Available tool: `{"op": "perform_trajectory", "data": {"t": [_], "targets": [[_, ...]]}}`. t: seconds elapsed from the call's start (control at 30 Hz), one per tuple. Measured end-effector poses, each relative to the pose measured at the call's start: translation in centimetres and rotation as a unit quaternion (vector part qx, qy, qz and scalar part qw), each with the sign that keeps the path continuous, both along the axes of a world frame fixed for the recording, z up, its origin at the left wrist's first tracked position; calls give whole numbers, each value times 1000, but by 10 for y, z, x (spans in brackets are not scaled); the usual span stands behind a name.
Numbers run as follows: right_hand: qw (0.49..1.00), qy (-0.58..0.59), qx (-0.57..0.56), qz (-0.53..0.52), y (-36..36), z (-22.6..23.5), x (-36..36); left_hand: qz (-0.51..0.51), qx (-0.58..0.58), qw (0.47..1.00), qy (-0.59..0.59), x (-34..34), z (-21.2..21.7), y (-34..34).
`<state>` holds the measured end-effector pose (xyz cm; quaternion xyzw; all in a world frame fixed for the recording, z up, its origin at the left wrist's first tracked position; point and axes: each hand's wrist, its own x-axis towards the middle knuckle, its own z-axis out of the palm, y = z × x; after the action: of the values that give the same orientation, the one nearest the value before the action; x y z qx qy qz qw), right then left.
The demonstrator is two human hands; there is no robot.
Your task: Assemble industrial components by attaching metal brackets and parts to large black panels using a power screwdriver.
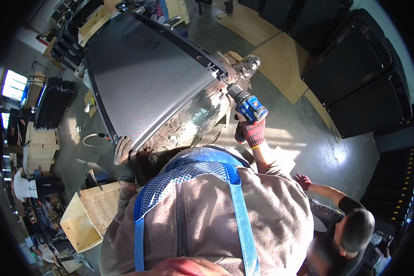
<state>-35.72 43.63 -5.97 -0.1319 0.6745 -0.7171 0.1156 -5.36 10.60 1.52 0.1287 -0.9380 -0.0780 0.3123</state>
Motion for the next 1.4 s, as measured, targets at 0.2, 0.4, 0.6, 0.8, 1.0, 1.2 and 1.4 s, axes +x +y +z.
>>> {"op": "perform_trajectory", "data": {"t": [0.2, 0.4, 0.6, 0.8, 1.0, 1.2, 1.4], "targets": [[928, 313, 192, -65, -1, 9, -4, -7, -15, 1000, 2, -2, 0, 1], [962, 235, 127, -65, -2, -1, -4, -28, -13, 999, -31, 4, -6, -9], [973, 203, 100, -36, -4, 4, -7, -33, -15, 999, -32, 3, -6, -11], [926, -252, -279, 21, -13, 31, 23, -35, -7, 999, -21, 3, -6, -9], [989, -68, -124, -35, -10, 14, 9, -43, -11, 999, -16, 4, -5, -10], [973, -138, -187, -22, -16, 11, 18, -41, -17, 999, -6, 1, -3, -9], [969, -154, -194, -23, -15, 8, 13, -48, -5, 999, 0, 0, -3, -7]]}}
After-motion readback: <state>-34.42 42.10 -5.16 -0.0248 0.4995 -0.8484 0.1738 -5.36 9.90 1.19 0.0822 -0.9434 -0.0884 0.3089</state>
